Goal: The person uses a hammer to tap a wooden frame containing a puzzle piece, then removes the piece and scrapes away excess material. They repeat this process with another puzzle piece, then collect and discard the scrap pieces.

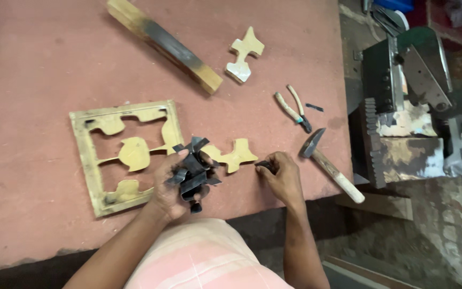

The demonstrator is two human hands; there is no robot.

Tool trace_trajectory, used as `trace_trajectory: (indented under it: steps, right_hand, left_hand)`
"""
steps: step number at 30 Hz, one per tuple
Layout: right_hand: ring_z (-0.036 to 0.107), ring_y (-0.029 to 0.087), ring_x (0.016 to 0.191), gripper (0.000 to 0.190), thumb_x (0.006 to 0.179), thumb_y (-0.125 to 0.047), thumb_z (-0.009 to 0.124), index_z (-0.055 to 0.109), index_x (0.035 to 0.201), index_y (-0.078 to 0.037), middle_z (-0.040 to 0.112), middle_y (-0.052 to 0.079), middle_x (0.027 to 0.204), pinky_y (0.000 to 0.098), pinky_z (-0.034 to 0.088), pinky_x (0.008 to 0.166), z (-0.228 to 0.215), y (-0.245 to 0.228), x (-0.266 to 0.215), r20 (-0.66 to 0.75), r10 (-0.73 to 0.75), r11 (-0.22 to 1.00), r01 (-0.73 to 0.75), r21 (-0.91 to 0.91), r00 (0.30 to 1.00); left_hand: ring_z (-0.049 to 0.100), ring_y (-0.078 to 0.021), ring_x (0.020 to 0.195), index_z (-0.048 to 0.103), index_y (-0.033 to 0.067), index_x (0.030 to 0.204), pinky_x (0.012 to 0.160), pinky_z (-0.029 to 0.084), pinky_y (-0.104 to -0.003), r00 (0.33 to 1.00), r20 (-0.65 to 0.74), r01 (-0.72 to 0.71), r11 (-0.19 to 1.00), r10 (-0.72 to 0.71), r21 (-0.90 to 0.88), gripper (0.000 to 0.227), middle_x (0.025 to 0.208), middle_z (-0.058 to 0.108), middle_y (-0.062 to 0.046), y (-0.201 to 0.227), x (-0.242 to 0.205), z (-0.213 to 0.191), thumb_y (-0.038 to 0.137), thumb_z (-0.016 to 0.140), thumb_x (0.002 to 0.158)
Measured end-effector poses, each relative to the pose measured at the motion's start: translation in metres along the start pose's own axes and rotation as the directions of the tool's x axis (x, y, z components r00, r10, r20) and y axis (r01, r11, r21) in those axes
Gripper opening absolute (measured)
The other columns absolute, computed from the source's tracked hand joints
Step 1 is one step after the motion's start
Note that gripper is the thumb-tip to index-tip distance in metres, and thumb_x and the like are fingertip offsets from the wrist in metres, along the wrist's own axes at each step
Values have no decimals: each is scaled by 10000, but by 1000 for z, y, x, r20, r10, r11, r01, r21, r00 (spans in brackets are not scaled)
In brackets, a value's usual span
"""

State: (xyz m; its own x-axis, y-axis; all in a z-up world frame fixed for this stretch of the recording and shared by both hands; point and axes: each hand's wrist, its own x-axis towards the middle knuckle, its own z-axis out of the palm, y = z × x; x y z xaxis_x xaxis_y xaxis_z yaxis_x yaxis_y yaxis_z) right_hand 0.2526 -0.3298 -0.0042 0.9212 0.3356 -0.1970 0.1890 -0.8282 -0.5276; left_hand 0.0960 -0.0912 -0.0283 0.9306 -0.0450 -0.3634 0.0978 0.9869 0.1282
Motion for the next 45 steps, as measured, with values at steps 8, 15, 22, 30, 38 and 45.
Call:
trace_trajectory:
  steps: [8,15,22,30,38,45]
  right_hand:
    - [553,66,614,229,888,2,773,636,1069,24,655,27,804,206,443,512,-2,-55,-20,57,-152,758,79,648,987]
    - [689,103,730,290,948,-4,676,637,1229,58,724,82,887,233,563,600,9,-112,-27,172,-373,774,203,600,912]
    - [695,114,780,229,984,0,642,659,1200,77,720,95,895,256,596,696,14,-112,-32,48,-436,712,311,629,899]
    - [660,106,754,229,942,-14,697,687,1155,71,715,84,876,240,548,673,14,-89,-44,12,-347,794,287,536,938]
    - [724,166,765,173,925,-108,744,736,1065,-6,753,92,914,278,581,685,48,-101,-39,-19,-430,868,420,266,902]
    - [612,413,977,336,755,-104,810,736,1073,-23,680,231,1069,468,511,832,97,-122,13,66,-666,712,659,-244,743]
  left_hand:
    - [746,-318,1033,647,39,1047,490,502,-276,986,163,47,999,-42,-27,472,1203,727,-211,5,-4,10,472,554,884]
    - [671,-177,824,658,38,1300,496,499,-271,996,85,10,997,-4,-70,558,1142,731,-131,4,-3,-2,442,583,923]
    - [662,-194,610,684,45,1161,448,500,-292,996,-19,-85,995,84,-58,506,874,740,-101,5,-1,-17,432,645,837]
    - [630,-194,533,679,30,1079,445,498,-298,979,-47,-203,978,201,-49,426,782,708,-107,17,-17,-28,388,685,850]
    - [685,-197,684,626,126,1314,443,466,-252,876,-11,-482,874,482,-55,505,1047,760,-194,50,-105,-35,307,632,843]
    - [718,-235,805,631,31,1226,446,464,-286,859,-122,-512,835,497,-201,417,1023,745,-192,38,-124,-58,297,632,904]
